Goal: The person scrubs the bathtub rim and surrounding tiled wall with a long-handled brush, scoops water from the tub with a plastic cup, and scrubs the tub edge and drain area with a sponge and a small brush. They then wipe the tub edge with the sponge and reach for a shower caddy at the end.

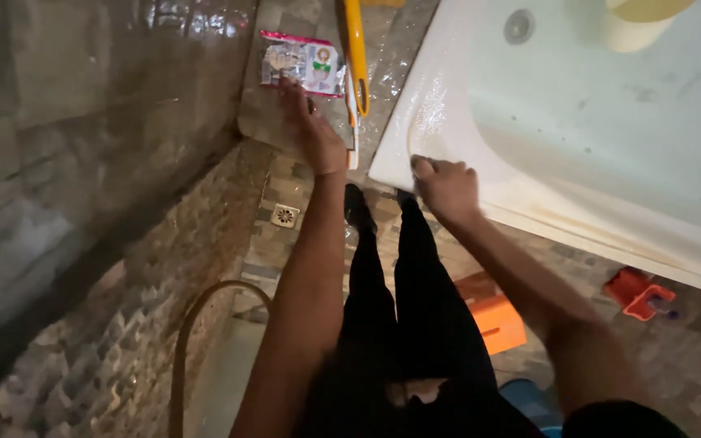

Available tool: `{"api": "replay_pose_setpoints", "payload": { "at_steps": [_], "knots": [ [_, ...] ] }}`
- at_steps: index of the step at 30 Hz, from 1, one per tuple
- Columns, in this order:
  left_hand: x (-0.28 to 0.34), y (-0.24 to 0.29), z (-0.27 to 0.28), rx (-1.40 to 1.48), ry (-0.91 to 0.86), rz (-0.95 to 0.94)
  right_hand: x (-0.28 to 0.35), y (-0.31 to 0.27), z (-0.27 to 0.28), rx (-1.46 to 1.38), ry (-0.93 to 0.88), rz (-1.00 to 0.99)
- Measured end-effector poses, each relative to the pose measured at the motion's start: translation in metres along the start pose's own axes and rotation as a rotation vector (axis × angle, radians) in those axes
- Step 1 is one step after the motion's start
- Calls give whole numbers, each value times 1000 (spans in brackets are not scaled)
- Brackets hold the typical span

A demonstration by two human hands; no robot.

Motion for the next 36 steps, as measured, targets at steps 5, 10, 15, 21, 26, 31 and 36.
{"api": "replay_pose_setpoints", "payload": {
  "at_steps": [5, 10, 15, 21, 26, 31, 36],
  "knots": [
    [4, 9, 1, 161, -6, -13, -32, -11, 16, 208, 212, -74],
    [4, 3, 5, -71, 8, -23, -39, -12, 28, 167, 320, -136],
    [3, -7, 3, 4, 33, 66, -15, -2, -5, 174, 97, -90],
    [-2, 18, 11, -131, 111, -66, -156, 104, 37, 97, 388, -502],
    [-4, 15, 8, 180, 113, 103, -73, 77, 41, -44, 459, -462],
    [1, 60, 16, -3, 20, -148, 13, 98, 34, -383, 430, -676],
    [34, 126, -71, 190, -399, -216, -32, 119, 4, -318, 426, -683]
  ]
}}
Point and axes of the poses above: each hand's wrist, its own x-axis away from the middle knuckle, its own z-axis out of the back of the hand, y = z × x, the point moved 9 cm from there along -x, towards the middle knuckle, and after that the axes turned 15 degrees about x, right-handed, at the moved point
